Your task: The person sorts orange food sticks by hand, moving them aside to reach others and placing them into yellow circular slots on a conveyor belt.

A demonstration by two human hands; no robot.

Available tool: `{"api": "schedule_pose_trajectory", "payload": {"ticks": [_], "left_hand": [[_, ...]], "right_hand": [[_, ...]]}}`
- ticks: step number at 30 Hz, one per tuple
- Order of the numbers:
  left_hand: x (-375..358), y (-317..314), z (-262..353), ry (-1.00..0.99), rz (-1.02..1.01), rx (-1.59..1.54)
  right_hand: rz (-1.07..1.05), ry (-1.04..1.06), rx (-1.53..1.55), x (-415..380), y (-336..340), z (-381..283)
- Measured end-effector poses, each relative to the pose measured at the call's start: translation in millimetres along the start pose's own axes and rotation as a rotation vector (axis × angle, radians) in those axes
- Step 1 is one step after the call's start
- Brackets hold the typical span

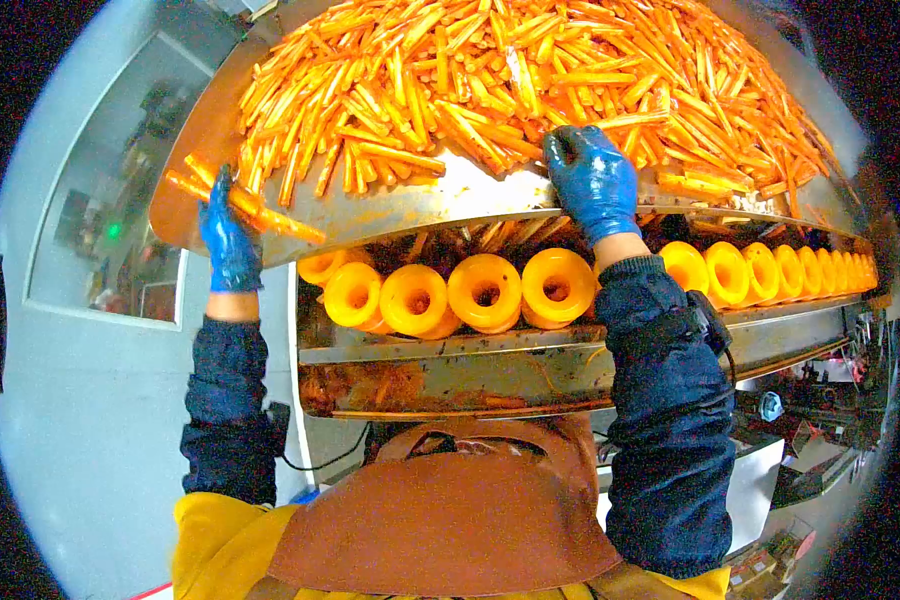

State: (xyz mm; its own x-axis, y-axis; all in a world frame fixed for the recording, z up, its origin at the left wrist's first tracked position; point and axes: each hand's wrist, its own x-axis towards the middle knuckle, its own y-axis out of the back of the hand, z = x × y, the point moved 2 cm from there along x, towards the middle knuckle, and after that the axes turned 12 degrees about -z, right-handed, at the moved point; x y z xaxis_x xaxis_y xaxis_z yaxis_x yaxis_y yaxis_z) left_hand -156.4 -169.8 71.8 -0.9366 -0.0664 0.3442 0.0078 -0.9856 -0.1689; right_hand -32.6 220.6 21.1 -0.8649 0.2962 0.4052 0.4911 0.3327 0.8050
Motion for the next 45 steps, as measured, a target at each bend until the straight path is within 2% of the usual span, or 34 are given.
{"api": "schedule_pose_trajectory", "payload": {"ticks": [1, 3, 4, 5, 7, 8, 10, 13, 15, 17, 19, 21, 23, 25, 26, 27, 29, 30, 31, 33, 34, 35, 37, 41, 42, 43, 45], "left_hand": [[-22.2, -8.5, 10.6, -0.047, -0.013, 0.051], [-64.1, -18.2, 13.1, 0.002, -0.18, 0.071], [-80.1, -22.0, 3.7, 0.121, -0.191, 0.076], [-90.4, -24.0, -7.6, 0.042, -0.224, 0.181], [-109.0, -27.2, -18.1, 0.138, -0.272, 0.15], [-112.0, -25.5, -16.9, 0.137, -0.272, 0.149], [-115.0, -19.2, -16.5, 0.258, -0.178, -0.131], [-119.1, -10.7, -11.7, 0.331, -0.256, -0.28], [-123.6, -0.7, -20.5, 0.384, -0.258, -0.247], [-127.2, 3.1, -25.0, 0.53, -0.36, -0.159], [-136.1, 2.5, -17.3, 0.512, -0.338, -0.158], [-137.1, 1.1, -9.0, 0.359, -0.331, -0.197], [-134.8, 8.1, -10.5, 0.339, -0.294, -0.238], [-129.8, 15.4, -7.5, 0.316, -0.188, 0.064], [-130.4, 12.7, 3.5, 0.328, -0.275, 0.195], [-128.2, 15.6, 3.4, 0.327, -0.275, 0.194], [-123.7, 20.5, 4.8, 0.443, -0.222, 0.462], [-123.8, 17.4, 9.5, 0.317, -0.253, 0.44], [-124.3, 13.1, 9.3, 0.318, -0.252, 0.44], [-122.6, 8.0, 11.9, 0.099, -0.155, 0.346], [-124.6, 23.4, 0.0, 0.224, -0.128, 0.375], [-125.3, 28.2, -8.0, 0.224, -0.128, 0.374], [-126.6, 28.7, -19.9, 0.4, -0.313, 0.503], [-129.8, 13.0, -21.0, 0.296, -0.404, 0.383], [-126.1, 12.4, -20.1, 0.211, -0.384, 0.408], [-124.8, 14.4, -18.0, 0.211, -0.385, 0.408], [-119.9, 23.0, -13.7, 0.337, -0.344, 0.548]], "right_hand": [[0.028, 0.019, 0.005, -0.3, -1.0, 0.8], [0.018, 0.016, -0.027, -0.9, -0.4, -0.1], [0.019, 0.021, -0.027, -0.8, 0.4, -1.1], [0.02, 0.026, -0.027, -0.5, 0.8, -1.3], [0.02, 0.035, -0.025, 0.1, -1.6, 1.0], [0.03, 0.041, -0.025, -0.1, -2.1, 1.7], [0.042, 0.044, -0.025, -0.6, -0.6, 2.2], [0.017, 0.017, 0.003, -0.5, 0.5, 0.7], [0.003, -0.001, 0.007, -0.1, 0.0, 0.9], [0.014, 0.012, 0.005, 0.1, -0.7, 1.9], [0.024, 0.024, 0.001, -0.2, -1.4, 2.9], [0.025, 0.021, 0.002, 0.4, -2.7, 3.3], [0.023, 0.022, -0.002, -0.1, -2.6, 2.5], [0.025, 0.023, -0.007, 0.1, -1.6, 1.3], [0.024, 0.025, -0.019, -0.1, -1.0, 0.8], [0.023, 0.026, -0.031, -0.3, -0.5, 0.9], [0.024, 0.029, -0.027, 0.2, -1.8, 3.1], [0.023, 0.032, -0.022, 0.3, -2.5, 3.4], [0.022, 0.033, -0.022, 0.0, -2.2, 2.6], [0.012, 0.023, -0.028, 0.0, -1.3, 1.1], [0.012, 0.024, -0.028, 0.2, -1.5, 0.9], [0.013, 0.021, -0.031, 0.2, -1.4, 1.0], [0.016, 0.019, -0.036, 0.4, -0.6, 1.1], [-0.026, -0.009, -0.025, 1.2, 0.4, 1.6], [-0.032, -0.016, -0.013, 0.5, 0.4, 1.7], [-0.032, -0.017, -0.013, -0.1, 0.3, 1.6], [-0.023, -0.015, -0.036, 0.6, 0.4, 0.5]]}}
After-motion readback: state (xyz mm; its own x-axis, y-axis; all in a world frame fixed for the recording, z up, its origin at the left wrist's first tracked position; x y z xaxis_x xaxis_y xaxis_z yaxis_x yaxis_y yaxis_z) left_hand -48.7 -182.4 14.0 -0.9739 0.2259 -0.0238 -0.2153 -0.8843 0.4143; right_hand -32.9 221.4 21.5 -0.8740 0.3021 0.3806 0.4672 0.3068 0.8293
